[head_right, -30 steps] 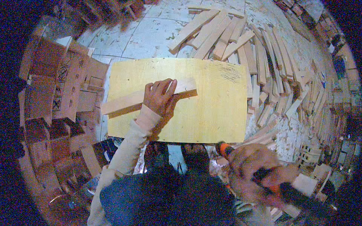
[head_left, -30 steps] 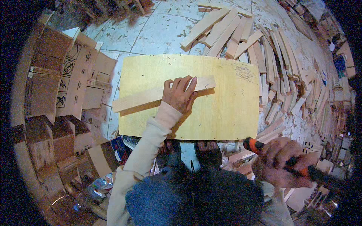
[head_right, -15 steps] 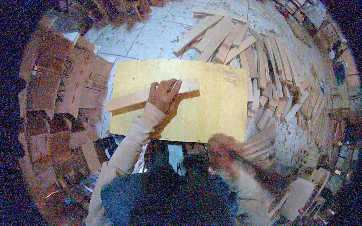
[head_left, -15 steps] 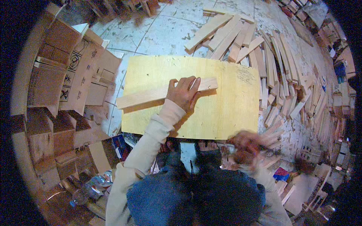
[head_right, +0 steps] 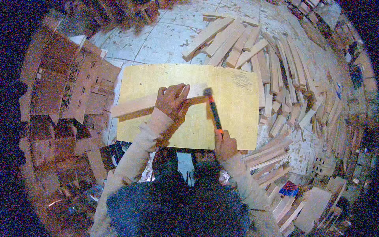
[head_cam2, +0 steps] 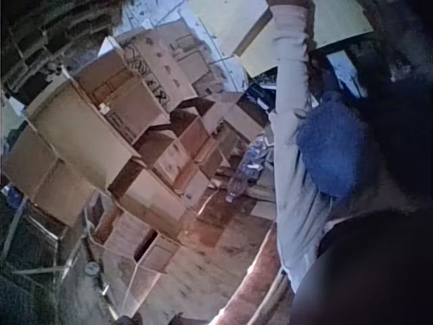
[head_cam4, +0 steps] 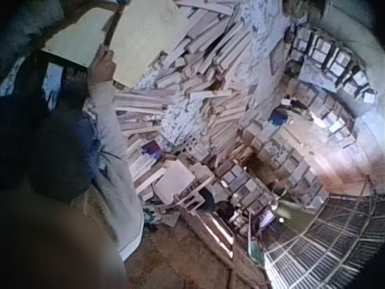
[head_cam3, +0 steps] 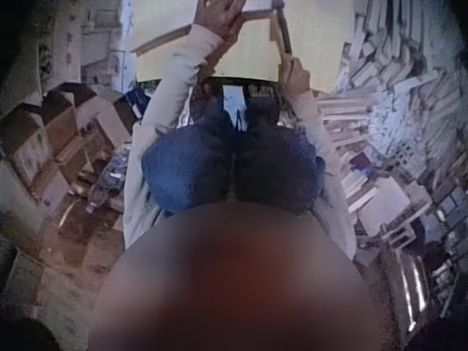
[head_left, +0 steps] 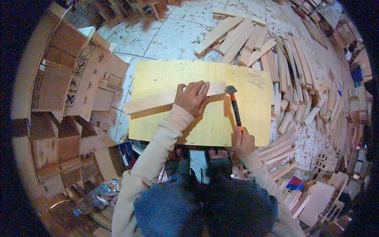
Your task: The person repeatedly hammers small wooden planks on a yellow workbench using a hammer. They pick up planks, position them, strike them, and set them aside, continuing this cycle throughout the clip.
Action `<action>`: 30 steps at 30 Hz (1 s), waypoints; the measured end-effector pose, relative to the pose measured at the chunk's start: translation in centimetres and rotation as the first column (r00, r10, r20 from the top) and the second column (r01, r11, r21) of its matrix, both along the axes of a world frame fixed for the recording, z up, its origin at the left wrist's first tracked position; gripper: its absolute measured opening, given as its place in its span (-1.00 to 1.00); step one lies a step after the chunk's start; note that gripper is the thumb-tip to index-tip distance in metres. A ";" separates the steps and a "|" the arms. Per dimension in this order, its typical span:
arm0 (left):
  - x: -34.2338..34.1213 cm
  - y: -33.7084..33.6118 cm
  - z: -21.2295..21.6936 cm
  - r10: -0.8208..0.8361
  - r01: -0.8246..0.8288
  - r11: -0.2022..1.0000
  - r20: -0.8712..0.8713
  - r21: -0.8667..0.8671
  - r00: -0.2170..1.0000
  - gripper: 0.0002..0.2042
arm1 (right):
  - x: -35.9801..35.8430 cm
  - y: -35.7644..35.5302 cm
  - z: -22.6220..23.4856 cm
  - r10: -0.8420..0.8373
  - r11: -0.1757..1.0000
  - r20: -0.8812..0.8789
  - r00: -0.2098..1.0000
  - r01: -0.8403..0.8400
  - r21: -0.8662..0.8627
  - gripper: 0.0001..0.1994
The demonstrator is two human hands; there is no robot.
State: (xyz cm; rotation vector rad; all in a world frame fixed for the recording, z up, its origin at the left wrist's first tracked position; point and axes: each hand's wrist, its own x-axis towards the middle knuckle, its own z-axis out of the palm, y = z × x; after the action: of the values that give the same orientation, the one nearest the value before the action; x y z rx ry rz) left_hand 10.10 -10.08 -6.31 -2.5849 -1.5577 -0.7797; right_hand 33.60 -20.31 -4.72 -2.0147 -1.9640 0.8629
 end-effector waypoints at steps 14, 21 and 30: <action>0.9 1.6 2.0 -0.024 -0.004 0.998 0.472 0.058 0.881 -0.60 | 2.7 -1.5 0.3 -0.156 0.976 -0.125 0.980 0.172 0.131 -0.62; -4.0 -5.1 0.5 0.124 -0.064 0.983 0.363 -0.173 0.923 -0.74 | 3.1 -3.2 -0.3 -0.326 0.941 -0.417 0.848 0.334 -0.058 -0.57; 1.0 -3.9 -0.4 0.255 -0.232 0.868 -0.006 -0.440 0.967 -0.68 | 1.4 -2.3 2.0 -0.297 0.955 -0.361 0.884 0.282 -0.096 -0.52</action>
State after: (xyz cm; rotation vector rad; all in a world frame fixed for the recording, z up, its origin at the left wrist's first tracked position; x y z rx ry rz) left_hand 11.15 -13.97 -6.68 -2.5678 -2.2507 -0.5229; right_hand 35.05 -22.63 -2.74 -1.9236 -1.4092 1.1170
